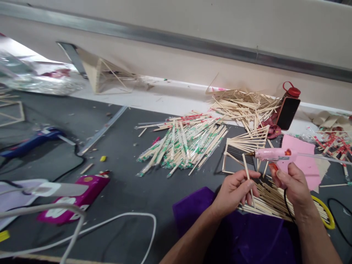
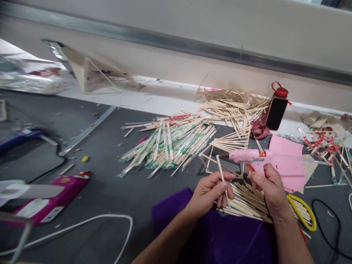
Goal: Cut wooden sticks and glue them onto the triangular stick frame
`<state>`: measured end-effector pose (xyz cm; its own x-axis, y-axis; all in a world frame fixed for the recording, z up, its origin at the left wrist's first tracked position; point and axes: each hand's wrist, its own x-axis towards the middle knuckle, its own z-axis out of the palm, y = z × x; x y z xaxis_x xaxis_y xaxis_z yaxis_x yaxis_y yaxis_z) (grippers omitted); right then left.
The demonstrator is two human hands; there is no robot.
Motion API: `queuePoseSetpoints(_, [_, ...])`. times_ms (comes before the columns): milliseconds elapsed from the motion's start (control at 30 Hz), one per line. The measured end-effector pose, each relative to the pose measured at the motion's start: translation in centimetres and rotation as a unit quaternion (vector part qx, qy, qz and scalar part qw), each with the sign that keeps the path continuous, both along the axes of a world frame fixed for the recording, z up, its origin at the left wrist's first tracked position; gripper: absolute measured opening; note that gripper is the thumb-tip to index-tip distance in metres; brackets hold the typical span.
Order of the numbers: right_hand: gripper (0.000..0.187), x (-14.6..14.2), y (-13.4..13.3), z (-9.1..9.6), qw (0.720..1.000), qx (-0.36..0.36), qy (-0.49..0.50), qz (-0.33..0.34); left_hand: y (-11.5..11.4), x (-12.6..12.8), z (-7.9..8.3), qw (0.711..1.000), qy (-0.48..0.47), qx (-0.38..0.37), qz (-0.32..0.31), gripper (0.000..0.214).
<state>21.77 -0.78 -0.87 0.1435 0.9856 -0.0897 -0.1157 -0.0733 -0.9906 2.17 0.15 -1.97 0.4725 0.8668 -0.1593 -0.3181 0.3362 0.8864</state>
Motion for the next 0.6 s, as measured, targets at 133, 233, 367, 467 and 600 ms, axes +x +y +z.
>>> queuePoseSetpoints(133, [0.023, 0.08, -0.01, 0.10, 1.000, -0.004, -0.007, 0.008, -0.02, -0.10, 0.18, 1.000, 0.000, 0.002, 0.005, 0.046])
queuePoseSetpoints(233, [0.022, -0.02, -0.02, 0.15, 1.000, 0.004, -0.007, 0.007, 0.02, -0.19, 0.16, 1.000, -0.006, 0.004, 0.007, 0.047])
queuePoseSetpoints(367, [0.019, -0.20, 0.00, 0.21, 1.000, 0.018, 0.000, 0.012, 0.06, -0.23, 0.03, 1.000, -0.012, 0.005, 0.001, 0.047])
queuePoseSetpoints(467, [0.019, -0.18, -0.01, 0.28, 1.000, 0.018, -0.002, 0.020, 0.05, -0.19, 0.01, 1.000, -0.014, 0.004, 0.002, 0.047])
queuePoseSetpoints(600, [0.023, -0.04, -0.15, 0.51, 0.998, 0.032, 0.031, 0.042, 0.07, -0.18, 0.21, 1.000, -0.020, 0.006, 0.009, 0.046])
